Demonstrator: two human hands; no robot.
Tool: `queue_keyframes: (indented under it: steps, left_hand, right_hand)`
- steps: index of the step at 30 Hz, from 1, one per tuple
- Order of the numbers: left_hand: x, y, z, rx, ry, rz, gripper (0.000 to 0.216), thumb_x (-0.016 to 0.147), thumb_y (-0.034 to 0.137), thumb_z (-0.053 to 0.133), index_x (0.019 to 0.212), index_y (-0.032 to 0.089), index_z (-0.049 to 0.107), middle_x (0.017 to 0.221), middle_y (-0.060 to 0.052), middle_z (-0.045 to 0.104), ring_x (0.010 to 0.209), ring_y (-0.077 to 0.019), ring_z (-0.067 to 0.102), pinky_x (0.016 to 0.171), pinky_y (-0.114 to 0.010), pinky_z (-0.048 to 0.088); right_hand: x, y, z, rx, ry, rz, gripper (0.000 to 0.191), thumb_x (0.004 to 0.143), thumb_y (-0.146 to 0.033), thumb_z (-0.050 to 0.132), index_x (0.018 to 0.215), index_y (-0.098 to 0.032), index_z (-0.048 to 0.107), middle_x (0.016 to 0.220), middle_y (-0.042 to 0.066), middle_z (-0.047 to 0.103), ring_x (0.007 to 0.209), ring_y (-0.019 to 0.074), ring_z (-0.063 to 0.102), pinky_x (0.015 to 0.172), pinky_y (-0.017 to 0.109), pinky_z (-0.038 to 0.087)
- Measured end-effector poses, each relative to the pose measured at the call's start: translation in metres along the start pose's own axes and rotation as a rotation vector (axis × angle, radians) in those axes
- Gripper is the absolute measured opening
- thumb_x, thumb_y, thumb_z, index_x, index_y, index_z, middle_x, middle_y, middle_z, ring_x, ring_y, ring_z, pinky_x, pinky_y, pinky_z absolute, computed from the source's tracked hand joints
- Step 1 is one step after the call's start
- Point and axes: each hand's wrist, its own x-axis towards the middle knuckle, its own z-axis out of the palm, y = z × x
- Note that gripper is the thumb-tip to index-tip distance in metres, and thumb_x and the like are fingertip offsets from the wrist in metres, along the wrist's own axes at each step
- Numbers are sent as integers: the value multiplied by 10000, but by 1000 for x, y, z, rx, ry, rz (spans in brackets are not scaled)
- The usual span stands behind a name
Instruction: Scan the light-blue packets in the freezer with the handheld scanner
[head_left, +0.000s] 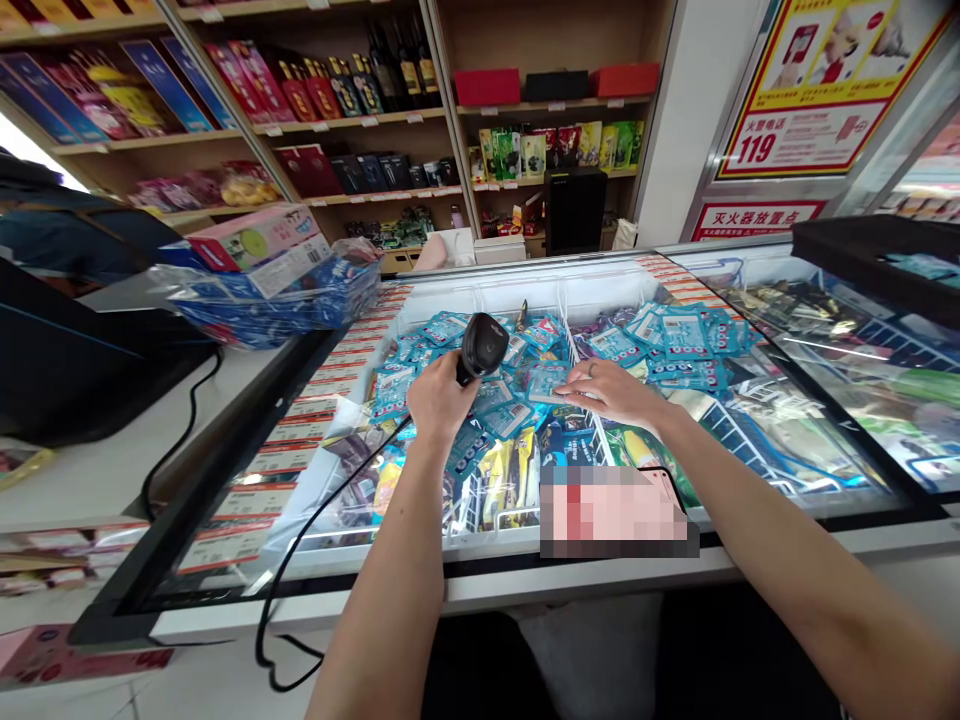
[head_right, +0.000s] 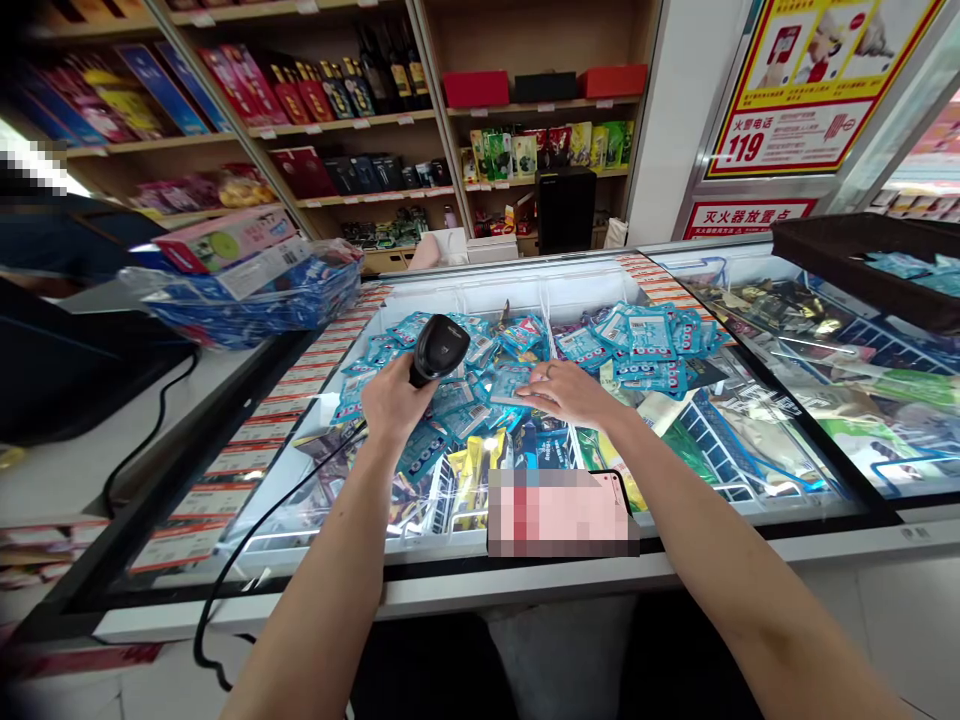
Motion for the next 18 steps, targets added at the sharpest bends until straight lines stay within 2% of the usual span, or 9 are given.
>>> queue_keyframes:
  steps: [3,7,9,11,14,18]
  left_hand:
    - [0,0,0,-4,-10,30,361,751,402,501,1067,232,544,1012,-62,635,927,-240,571,650,-292,385]
    - [-1,1,1,8,-35,74,380,731,396,530,1075,236,543,1011,-58,637,933,-240,571,668,-293,390]
    - [-2,1,2,9,-51,96,371,735,413,525,1060,236,552,996,-57,641,916,-236,577,662,-290,389]
    - [-2,2,2,1,-60,133,359,743,412,516,1056,242,556,988,-49,643,901,-229,583,656,-285,388]
    - [-3,4,2,-30,-89,218,358,748,394,510,1075,252,549,1003,-34,642,909,-217,581,665,-276,390]
    - [-4,8,1,-32,-151,277,358,750,411,505,1060,239,557,972,-42,647,888,-217,584,644,-270,384]
  right_hand:
    - [-2,7,5,-5,90,102,364,898,-434,342,1059,-273,627,998,52,618,962,194,530,864,383,407]
    - [4,12,17,-100,206,186,415,895,-437,335,1216,-247,517,1222,67,524,1133,223,440,945,398,358]
    - [7,15,21,-143,172,178,448,903,-428,309,1261,-216,473,1296,78,471,1159,230,421,974,407,325]
    - [8,18,22,-147,112,174,463,902,-431,305,1272,-202,462,1281,88,487,1131,234,444,974,406,318]
    - [5,20,17,-98,57,243,521,850,-504,398,1302,-246,420,1223,83,516,1116,258,440,943,409,341]
    - [2,20,8,-5,-20,326,653,774,-562,495,1351,-314,318,1222,84,467,1132,281,406,926,417,352]
